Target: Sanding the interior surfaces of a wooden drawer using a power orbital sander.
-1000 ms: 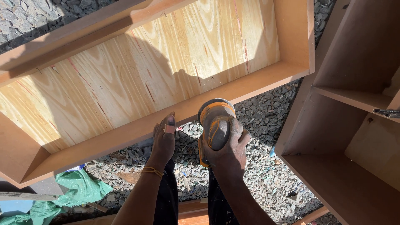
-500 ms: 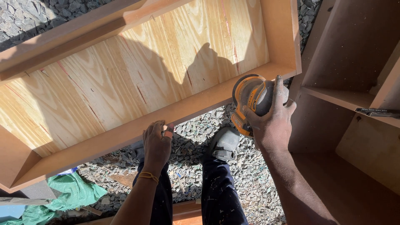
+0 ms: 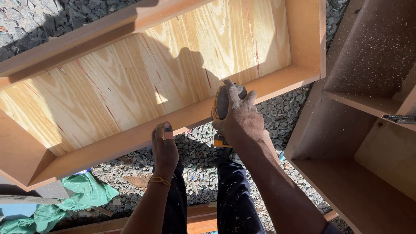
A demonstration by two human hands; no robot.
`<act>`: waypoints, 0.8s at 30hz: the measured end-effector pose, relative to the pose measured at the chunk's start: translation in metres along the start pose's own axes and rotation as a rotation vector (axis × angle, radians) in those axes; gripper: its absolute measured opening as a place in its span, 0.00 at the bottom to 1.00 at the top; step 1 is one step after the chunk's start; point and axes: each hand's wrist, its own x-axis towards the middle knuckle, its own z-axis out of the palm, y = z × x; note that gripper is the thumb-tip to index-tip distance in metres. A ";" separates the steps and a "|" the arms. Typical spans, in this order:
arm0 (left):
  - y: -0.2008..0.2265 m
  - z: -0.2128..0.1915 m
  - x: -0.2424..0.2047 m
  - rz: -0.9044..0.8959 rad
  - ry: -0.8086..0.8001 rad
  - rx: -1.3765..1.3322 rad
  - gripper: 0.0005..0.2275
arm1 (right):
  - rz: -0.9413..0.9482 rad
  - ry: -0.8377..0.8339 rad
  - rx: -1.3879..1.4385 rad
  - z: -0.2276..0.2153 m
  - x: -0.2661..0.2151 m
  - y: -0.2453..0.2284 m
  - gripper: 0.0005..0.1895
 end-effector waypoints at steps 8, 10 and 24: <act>0.004 -0.036 -0.035 -0.066 0.169 -0.097 0.25 | -0.089 0.202 0.297 0.158 -0.076 -0.016 0.54; 0.020 -0.034 -0.050 -0.022 0.115 -0.122 0.25 | -0.077 0.158 0.376 0.176 -0.082 -0.017 0.51; 0.111 0.021 -0.074 -0.054 -0.391 -0.080 0.35 | 0.069 0.229 0.467 0.130 -0.049 0.040 0.33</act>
